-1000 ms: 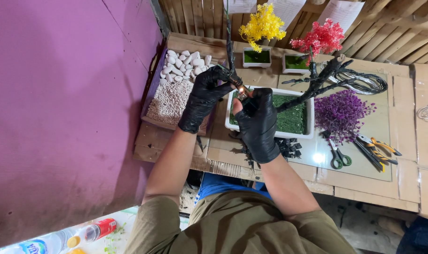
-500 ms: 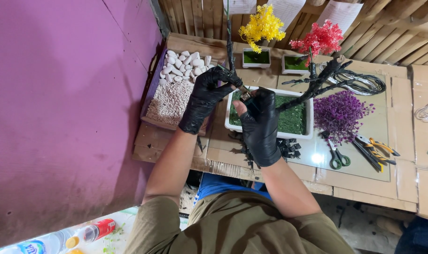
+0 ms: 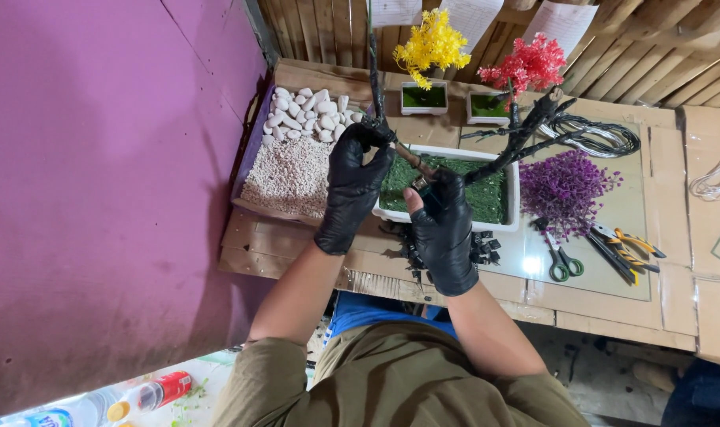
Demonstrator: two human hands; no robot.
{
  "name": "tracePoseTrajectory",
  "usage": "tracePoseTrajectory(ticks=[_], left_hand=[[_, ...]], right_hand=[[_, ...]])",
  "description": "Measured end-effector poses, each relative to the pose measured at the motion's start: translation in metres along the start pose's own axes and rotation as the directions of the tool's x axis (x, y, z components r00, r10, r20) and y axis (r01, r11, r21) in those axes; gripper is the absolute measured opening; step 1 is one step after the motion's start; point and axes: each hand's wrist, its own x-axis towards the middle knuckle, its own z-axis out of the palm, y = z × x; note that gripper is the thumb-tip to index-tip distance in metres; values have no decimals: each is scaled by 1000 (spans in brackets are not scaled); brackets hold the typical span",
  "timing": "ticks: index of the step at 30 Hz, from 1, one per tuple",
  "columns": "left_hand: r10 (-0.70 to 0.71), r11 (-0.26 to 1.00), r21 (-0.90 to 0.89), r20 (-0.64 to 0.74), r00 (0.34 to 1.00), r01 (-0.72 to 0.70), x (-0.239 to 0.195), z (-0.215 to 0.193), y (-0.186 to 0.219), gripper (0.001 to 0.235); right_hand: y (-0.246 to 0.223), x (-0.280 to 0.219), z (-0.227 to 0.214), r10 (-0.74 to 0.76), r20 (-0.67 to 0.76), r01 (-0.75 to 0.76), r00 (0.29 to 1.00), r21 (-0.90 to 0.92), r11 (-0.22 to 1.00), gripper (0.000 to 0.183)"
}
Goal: The person, wearing black gloves, assembles an artificial tree by wrapping black tape around the branches and trunk, then securing a small lighting component to the tree branch.
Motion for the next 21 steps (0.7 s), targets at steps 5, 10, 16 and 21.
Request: tracePoseTrajectory(ticks=[5, 10, 16, 21], left_hand=[[-59, 984, -163, 111, 992, 77, -5, -13, 23, 18], [-58, 965, -245, 143, 988, 92, -8, -18, 24, 17], [-128, 959, -254, -5, 992, 122, -2, -4, 4, 20], [-22, 992, -127, -125, 992, 6, -4, 3, -15, 19]], right_hand=[[36, -5, -10, 65, -4, -66, 998, -23, 998, 37], [50, -15, -22, 118, -12, -118, 993, -13, 993, 37], [54, -25, -27, 102, -17, -102, 995, -10, 995, 34], [54, -29, -38, 95, -17, -95, 995, -14, 995, 32]])
